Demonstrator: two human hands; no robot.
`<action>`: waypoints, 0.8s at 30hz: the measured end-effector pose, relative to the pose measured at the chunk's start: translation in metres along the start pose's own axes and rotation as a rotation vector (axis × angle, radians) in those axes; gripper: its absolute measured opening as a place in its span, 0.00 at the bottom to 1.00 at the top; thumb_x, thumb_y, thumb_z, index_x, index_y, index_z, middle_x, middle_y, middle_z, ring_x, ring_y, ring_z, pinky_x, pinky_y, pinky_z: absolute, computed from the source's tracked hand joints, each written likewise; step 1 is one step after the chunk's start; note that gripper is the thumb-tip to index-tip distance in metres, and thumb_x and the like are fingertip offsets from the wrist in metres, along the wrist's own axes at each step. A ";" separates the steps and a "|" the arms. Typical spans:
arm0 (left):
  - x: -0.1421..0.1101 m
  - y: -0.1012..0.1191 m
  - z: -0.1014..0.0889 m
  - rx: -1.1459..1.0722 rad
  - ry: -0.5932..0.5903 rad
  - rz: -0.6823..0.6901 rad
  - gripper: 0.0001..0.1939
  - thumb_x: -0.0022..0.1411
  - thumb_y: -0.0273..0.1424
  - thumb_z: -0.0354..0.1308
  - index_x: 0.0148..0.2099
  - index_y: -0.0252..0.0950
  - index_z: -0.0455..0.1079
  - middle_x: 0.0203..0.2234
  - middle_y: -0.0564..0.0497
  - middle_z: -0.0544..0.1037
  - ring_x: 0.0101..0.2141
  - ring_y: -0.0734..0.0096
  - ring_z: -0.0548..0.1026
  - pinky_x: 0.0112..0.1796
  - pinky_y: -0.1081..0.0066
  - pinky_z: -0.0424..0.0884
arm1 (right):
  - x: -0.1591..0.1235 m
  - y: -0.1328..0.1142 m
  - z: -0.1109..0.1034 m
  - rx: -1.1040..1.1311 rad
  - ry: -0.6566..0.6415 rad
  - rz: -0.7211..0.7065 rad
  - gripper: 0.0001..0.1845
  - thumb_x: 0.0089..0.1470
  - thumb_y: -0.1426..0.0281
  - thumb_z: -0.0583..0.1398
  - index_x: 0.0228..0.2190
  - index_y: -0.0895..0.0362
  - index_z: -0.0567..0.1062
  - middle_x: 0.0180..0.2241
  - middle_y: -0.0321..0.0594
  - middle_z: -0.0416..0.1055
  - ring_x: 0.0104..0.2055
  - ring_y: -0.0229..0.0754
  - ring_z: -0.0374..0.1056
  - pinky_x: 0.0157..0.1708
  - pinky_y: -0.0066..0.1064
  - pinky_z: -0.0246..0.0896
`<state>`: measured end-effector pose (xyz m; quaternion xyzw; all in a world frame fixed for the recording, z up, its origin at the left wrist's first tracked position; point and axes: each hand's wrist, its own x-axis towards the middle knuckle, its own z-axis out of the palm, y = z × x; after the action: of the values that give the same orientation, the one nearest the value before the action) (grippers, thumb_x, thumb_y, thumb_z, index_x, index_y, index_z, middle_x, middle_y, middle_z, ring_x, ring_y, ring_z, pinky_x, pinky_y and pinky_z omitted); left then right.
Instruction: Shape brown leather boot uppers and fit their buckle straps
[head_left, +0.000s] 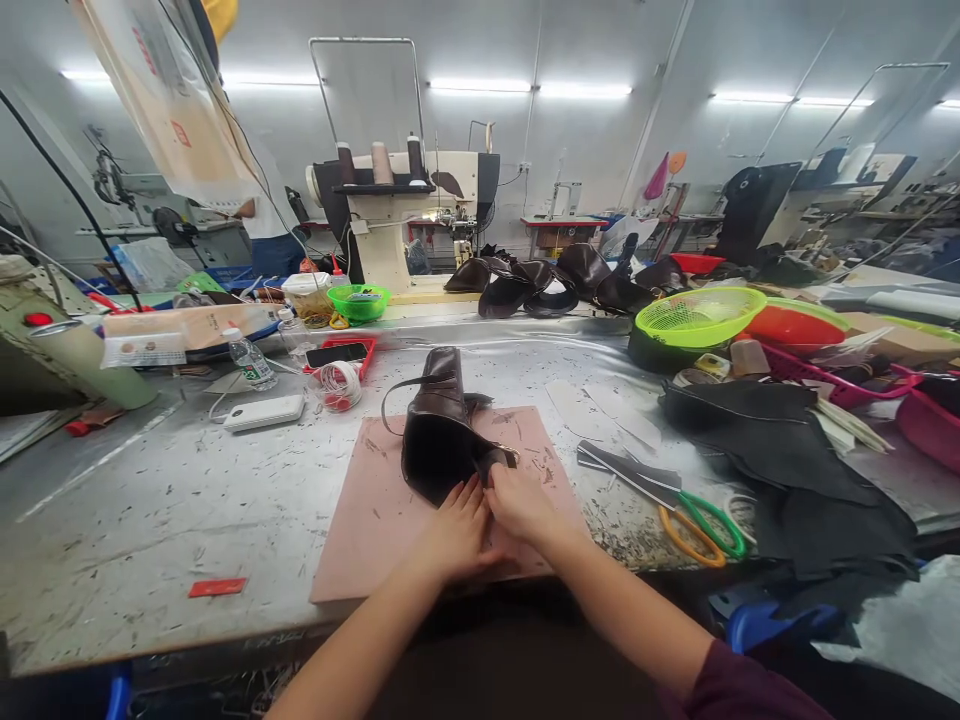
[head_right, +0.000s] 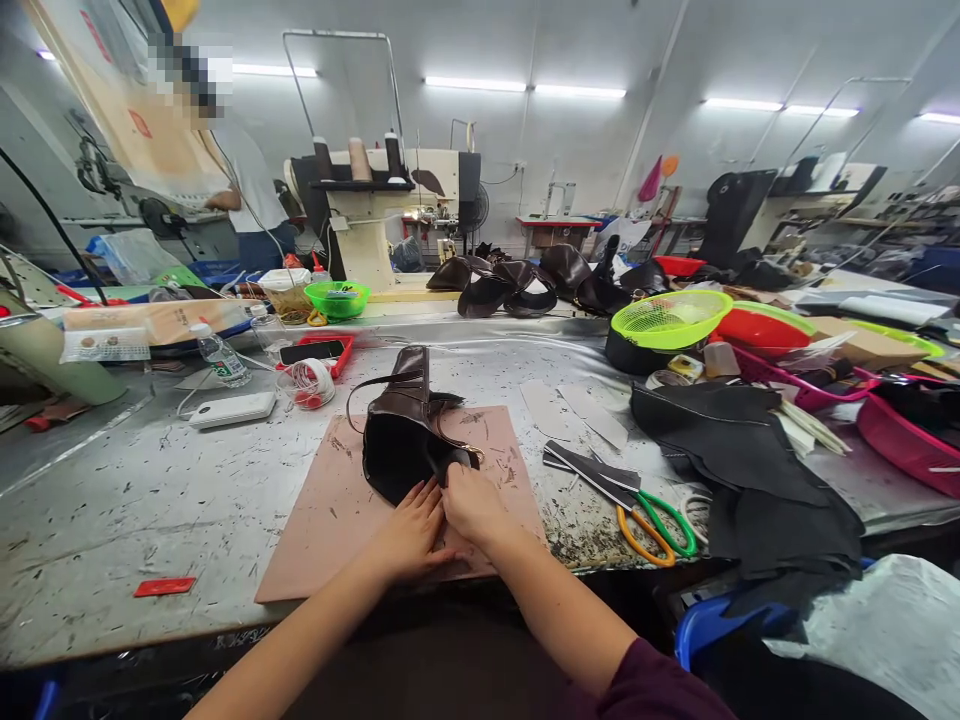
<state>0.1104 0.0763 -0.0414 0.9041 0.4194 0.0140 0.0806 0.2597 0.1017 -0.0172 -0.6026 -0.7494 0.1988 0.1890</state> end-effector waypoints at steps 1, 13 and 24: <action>0.000 0.000 -0.001 0.003 -0.015 0.006 0.46 0.53 0.57 0.44 0.62 0.24 0.46 0.60 0.35 0.47 0.60 0.54 0.45 0.57 0.57 0.44 | 0.003 0.002 -0.004 0.027 -0.026 0.025 0.03 0.49 0.76 0.54 0.27 0.57 0.67 0.26 0.41 0.70 0.30 0.42 0.65 0.27 0.29 0.57; -0.001 -0.003 -0.005 0.032 -0.051 0.068 0.48 0.52 0.60 0.38 0.63 0.30 0.41 0.61 0.39 0.46 0.60 0.55 0.46 0.56 0.56 0.43 | 0.020 0.030 -0.013 0.157 -0.133 0.129 0.09 0.39 0.77 0.61 0.26 0.57 0.65 0.20 0.30 0.66 0.24 0.35 0.64 0.23 0.24 0.54; 0.030 0.013 -0.011 0.075 0.024 -0.011 0.37 0.54 0.52 0.50 0.57 0.29 0.57 0.55 0.39 0.61 0.54 0.51 0.58 0.53 0.57 0.52 | 0.011 0.036 -0.040 -0.008 0.088 0.048 0.03 0.49 0.76 0.54 0.27 0.57 0.68 0.29 0.41 0.69 0.32 0.40 0.64 0.31 0.29 0.54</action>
<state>0.1387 0.0924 -0.0301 0.9040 0.4253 0.0087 0.0414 0.3085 0.1219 -0.0016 -0.6294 -0.7265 0.1735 0.2144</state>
